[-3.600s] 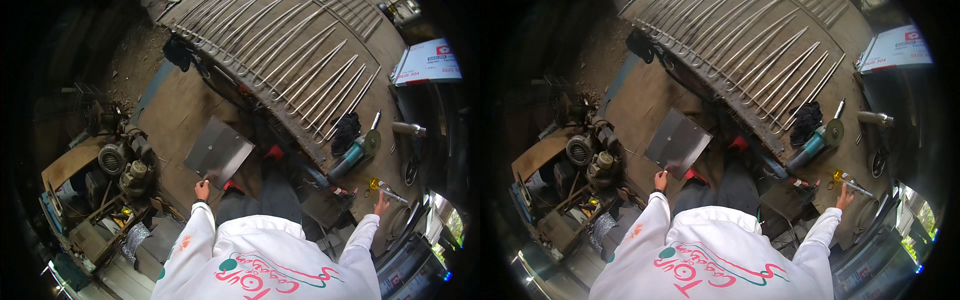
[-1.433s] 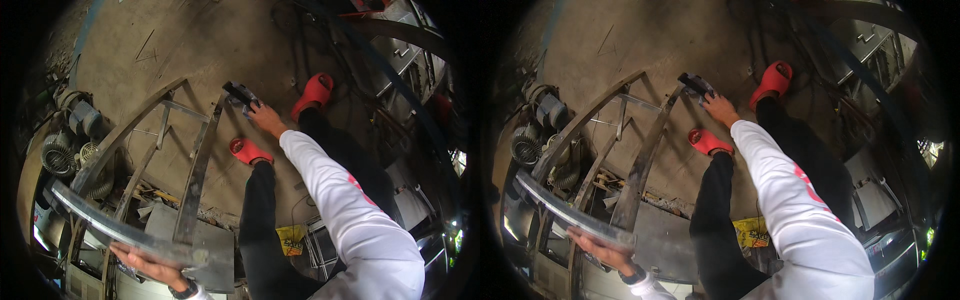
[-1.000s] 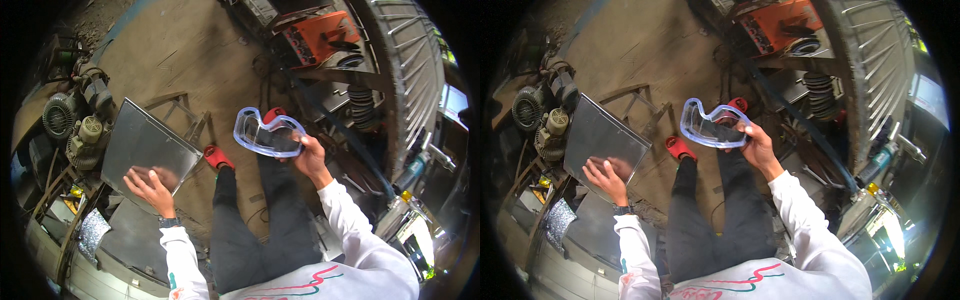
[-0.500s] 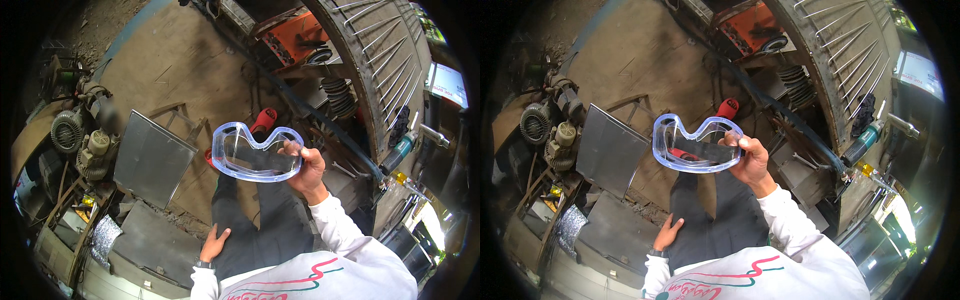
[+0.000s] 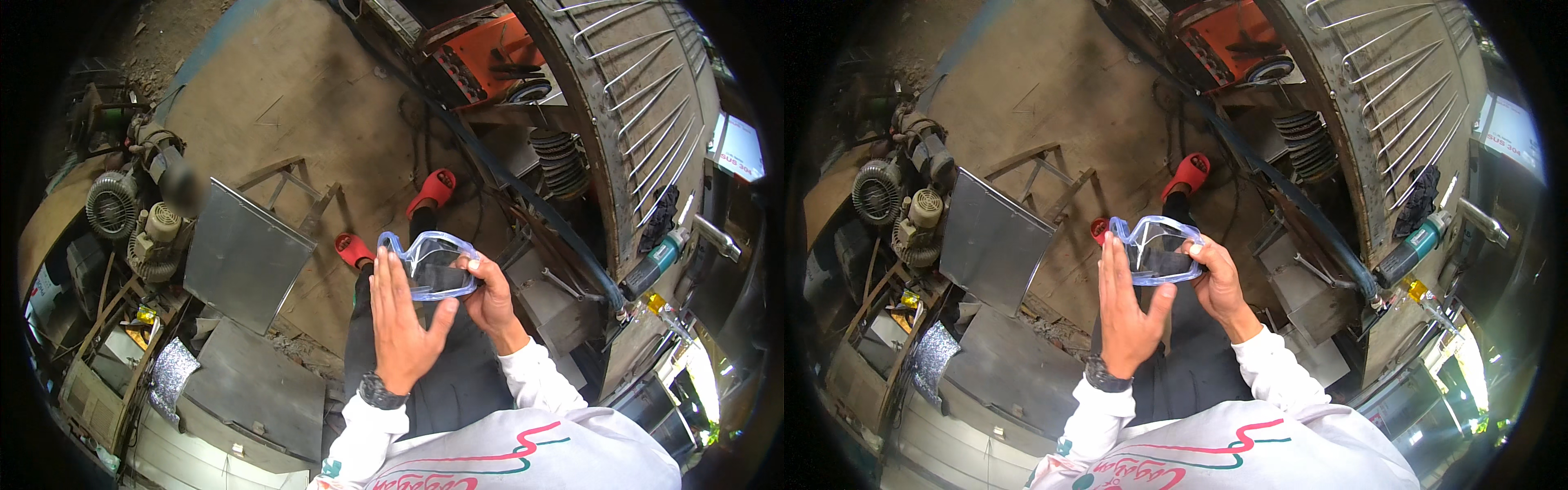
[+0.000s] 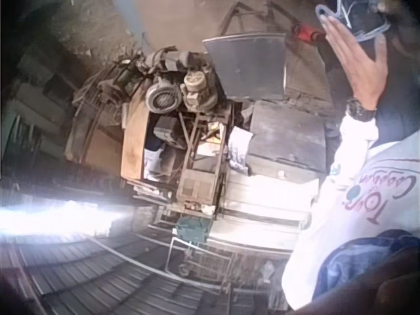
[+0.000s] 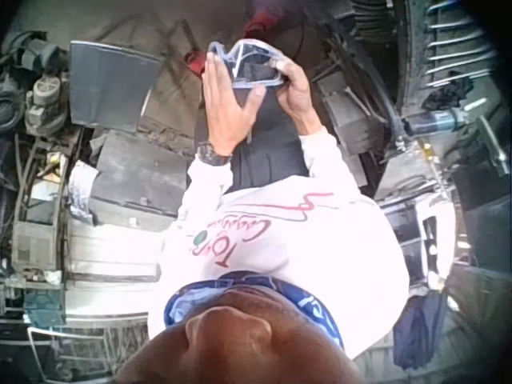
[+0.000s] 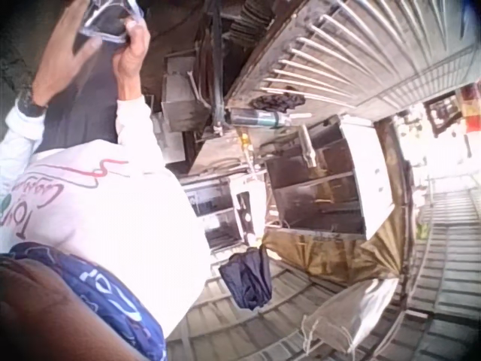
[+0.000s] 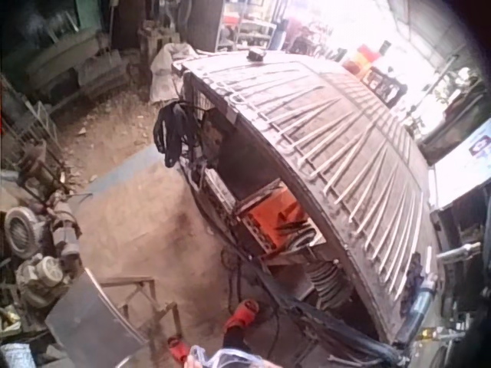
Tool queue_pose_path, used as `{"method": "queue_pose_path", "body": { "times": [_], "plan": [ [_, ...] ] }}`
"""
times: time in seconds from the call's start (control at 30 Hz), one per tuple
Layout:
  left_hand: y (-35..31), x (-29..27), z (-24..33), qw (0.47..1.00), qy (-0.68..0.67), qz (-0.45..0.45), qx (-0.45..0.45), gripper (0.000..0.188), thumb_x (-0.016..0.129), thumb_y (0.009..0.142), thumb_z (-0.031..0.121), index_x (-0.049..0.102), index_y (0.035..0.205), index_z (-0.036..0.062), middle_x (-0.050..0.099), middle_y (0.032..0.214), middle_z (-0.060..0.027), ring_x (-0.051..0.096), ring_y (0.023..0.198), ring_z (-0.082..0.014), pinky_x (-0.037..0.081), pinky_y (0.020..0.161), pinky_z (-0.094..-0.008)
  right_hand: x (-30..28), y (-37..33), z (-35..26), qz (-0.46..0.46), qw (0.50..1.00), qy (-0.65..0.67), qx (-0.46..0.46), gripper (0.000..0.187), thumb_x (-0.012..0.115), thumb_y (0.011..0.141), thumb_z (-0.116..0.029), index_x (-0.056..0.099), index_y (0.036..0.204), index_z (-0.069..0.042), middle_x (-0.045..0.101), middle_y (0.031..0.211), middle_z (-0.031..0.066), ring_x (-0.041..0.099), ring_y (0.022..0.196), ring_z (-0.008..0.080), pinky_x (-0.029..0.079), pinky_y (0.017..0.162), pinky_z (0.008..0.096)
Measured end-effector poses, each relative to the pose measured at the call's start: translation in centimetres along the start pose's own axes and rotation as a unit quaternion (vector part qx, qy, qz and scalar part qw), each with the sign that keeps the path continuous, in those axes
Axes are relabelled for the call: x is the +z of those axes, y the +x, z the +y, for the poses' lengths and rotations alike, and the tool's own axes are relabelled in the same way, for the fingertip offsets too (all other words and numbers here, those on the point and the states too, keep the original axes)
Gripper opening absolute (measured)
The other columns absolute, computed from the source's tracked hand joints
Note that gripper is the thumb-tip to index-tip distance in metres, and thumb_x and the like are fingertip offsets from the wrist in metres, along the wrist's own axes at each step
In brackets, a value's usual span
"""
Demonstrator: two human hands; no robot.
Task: The person handles a face mask briefly, then arranges multiple long metal rods on a large metal grate laid on a workbench. They pick up rods one by one and place them in parallel rows across the grate surface.
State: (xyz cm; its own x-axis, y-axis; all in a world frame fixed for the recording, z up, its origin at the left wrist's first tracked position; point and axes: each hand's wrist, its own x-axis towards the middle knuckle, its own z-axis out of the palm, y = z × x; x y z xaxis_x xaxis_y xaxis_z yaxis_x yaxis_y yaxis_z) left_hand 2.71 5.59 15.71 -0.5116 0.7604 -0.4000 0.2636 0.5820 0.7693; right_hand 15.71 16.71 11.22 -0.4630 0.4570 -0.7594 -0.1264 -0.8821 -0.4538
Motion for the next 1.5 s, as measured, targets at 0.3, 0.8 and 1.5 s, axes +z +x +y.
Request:
{"method": "queue_pose_path", "body": {
  "times": [0.3, 0.8, 1.5],
  "plan": [
    [0.8, 2.0, 3.2, 0.987, 0.022, -0.104, 0.12, 0.086, 0.066, 0.095, 0.053, 0.04, 0.157, -0.0003, 0.03, 0.164, -0.0309, 0.029, 0.153, -0.0467, 0.024, 0.123, -0.0564, -1.4, 0.1, -0.1, 0.05, 0.997, 0.043, 0.028, 0.019, 0.057, 0.1, -0.023, 0.064, 0.107, -0.006, 0.063, 0.098, -0.0014, 0.058, 0.093, 0.0086, 0.049, 0.087, 0.0276],
    [3.7, -4.0, -4.3, 0.996, 0.011, -0.077, 0.032, 0.088, 0.062, 0.097, 0.06, 0.036, 0.161, 0.0052, 0.034, 0.165, -0.0237, 0.034, 0.152, -0.0409, 0.028, 0.124, -0.0494, -3.9, 0.5, -3.1, -0.064, 0.976, 0.21, 0.015, 0.033, 0.052, 0.096, -0.043, 0.056, 0.088, -0.012, 0.058, 0.079, 0.0082, 0.065, 0.069, 0.0281, 0.058, 0.058, 0.0451],
    [9.7, -5.5, 2.7, 0.988, -0.15, -0.015, 0.046, 0.022, 0.081, 0.089, 0.019, 0.072, 0.079, 0.002, 0.056, 0.069, -0.0049, 0.052, 0.067, -0.0214, 0.04, 0.066, -0.0368, 3.2, 1.1, -5.2, -0.112, 0.988, 0.096, 0.04, 0.034, 0.058, 0.097, -0.039, 0.056, 0.088, -0.006, 0.06, 0.081, 0.0091, 0.061, 0.057, 0.0192, 0.055, 0.045, 0.0335]
  ]
}}
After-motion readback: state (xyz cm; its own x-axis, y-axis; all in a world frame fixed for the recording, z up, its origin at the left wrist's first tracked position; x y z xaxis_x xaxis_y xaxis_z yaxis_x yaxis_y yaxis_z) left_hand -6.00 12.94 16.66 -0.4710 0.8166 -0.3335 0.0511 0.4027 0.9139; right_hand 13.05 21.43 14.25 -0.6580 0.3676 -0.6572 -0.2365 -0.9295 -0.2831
